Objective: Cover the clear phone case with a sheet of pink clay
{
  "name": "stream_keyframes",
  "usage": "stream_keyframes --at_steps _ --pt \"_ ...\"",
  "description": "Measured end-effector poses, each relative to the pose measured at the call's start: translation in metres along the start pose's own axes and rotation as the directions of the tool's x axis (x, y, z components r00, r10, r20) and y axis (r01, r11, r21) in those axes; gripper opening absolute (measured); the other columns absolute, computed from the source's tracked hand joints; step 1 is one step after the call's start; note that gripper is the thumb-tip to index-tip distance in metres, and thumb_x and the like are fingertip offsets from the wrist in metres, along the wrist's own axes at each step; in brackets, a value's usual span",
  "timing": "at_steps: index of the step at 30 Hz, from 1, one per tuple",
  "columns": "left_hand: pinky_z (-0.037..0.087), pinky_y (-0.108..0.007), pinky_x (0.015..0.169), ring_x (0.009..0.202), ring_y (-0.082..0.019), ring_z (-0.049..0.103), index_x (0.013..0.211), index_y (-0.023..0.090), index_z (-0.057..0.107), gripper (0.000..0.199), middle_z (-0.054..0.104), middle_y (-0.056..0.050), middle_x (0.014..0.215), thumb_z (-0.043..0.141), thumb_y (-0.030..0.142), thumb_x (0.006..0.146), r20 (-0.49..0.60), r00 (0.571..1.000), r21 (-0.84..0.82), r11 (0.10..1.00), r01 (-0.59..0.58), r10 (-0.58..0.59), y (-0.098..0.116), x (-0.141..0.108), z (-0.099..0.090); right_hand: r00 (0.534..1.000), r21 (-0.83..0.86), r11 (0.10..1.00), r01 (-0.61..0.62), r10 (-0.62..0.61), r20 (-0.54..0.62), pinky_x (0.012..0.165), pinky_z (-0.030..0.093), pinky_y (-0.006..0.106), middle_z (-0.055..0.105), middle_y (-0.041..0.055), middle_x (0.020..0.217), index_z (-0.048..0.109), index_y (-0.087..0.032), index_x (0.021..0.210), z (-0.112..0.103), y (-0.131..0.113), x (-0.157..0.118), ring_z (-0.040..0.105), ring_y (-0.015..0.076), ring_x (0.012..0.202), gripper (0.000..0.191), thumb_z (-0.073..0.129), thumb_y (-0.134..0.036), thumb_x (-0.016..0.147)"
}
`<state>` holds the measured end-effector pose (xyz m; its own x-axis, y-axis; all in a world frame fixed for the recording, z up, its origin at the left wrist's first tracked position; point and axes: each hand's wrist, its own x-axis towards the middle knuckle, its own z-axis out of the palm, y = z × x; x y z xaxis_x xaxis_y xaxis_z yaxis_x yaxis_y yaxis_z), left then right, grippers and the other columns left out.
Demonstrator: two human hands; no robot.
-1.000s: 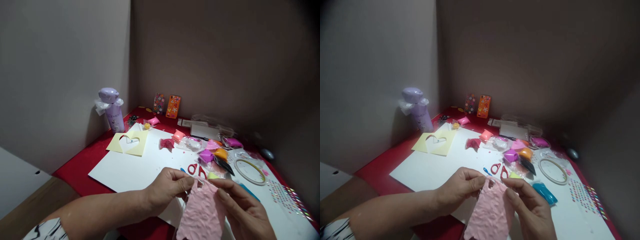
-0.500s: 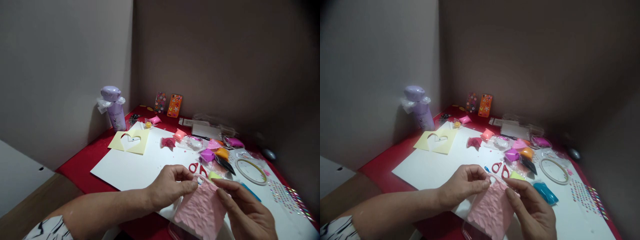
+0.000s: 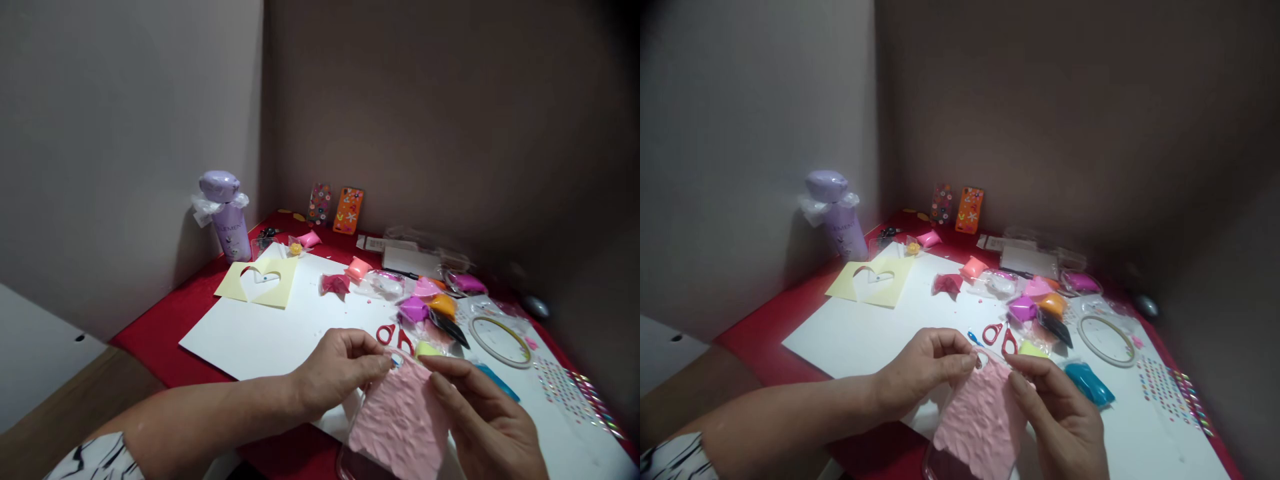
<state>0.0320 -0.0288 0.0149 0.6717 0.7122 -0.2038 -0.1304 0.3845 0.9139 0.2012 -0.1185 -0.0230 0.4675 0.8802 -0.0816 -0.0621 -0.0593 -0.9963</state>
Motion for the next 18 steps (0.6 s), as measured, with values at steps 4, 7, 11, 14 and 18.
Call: stream_keyframes --at_steps 4,7,11,14,18 --pt "0.037 -0.024 0.058 0.054 -0.008 0.047 0.071 0.011 0.063 0.031 0.054 0.000 0.059 0.075 0.039 0.064 0.014 1.000 -0.005 1.000 0.025 -0.024 0.001 0.001 0.000 0.999 0.070 0.997 -0.027 0.029 -0.026 0.063 0.051 0.019 0.067 0.0051 0.082 0.067 -0.022 0.092 0.004 -0.006 0.001 0.063 0.0157 0.075 0.037 0.077 -0.040 0.061" --pt "0.038 -0.025 0.059 0.056 -0.009 0.048 0.073 0.011 0.064 0.033 0.055 -0.001 0.063 0.076 0.041 0.063 0.028 0.997 -0.042 0.997 0.066 -0.065 0.002 0.001 -0.002 0.999 0.089 0.996 -0.031 0.032 -0.011 0.061 0.051 0.018 0.067 0.0046 0.079 0.068 -0.022 0.090 0.004 -0.008 0.002 0.063 0.0151 0.072 0.037 0.079 -0.038 0.058" --pt "0.040 -0.027 0.067 0.066 -0.011 0.054 0.079 0.010 0.066 0.035 0.060 -0.004 0.075 0.076 0.040 0.064 0.110 0.985 -0.128 0.981 0.144 -0.130 0.000 0.002 -0.006 0.999 0.093 0.996 -0.014 0.018 -0.039 0.059 0.050 0.018 0.067 0.0046 0.080 0.068 -0.022 0.090 0.004 -0.006 0.005 0.062 0.0143 0.072 0.036 0.077 -0.040 0.060" --pt "0.040 -0.027 0.069 0.068 -0.012 0.055 0.076 0.010 0.066 0.034 0.060 -0.005 0.076 0.079 0.038 0.062 0.121 0.982 -0.218 0.961 0.169 -0.145 -0.002 0.004 -0.009 0.998 0.014 0.999 0.052 -0.051 -0.037 0.063 0.051 0.022 0.067 0.0070 0.093 0.067 -0.023 0.096 0.002 -0.005 0.007 0.062 0.0166 0.080 0.036 0.069 -0.047 0.069" --pt "0.041 -0.027 0.071 0.069 -0.011 0.055 0.073 0.010 0.066 0.031 0.061 -0.005 0.076 0.081 0.034 0.061 0.034 0.994 -0.298 0.949 0.108 -0.102 0.002 0.007 -0.014 0.952 -0.227 0.942 0.248 -0.281 -0.123 0.077 0.049 0.028 0.064 0.0064 0.111 0.063 -0.024 0.108 -0.007 -0.012 0.011 0.059 0.0178 0.092 0.039 0.053 -0.052 0.082"
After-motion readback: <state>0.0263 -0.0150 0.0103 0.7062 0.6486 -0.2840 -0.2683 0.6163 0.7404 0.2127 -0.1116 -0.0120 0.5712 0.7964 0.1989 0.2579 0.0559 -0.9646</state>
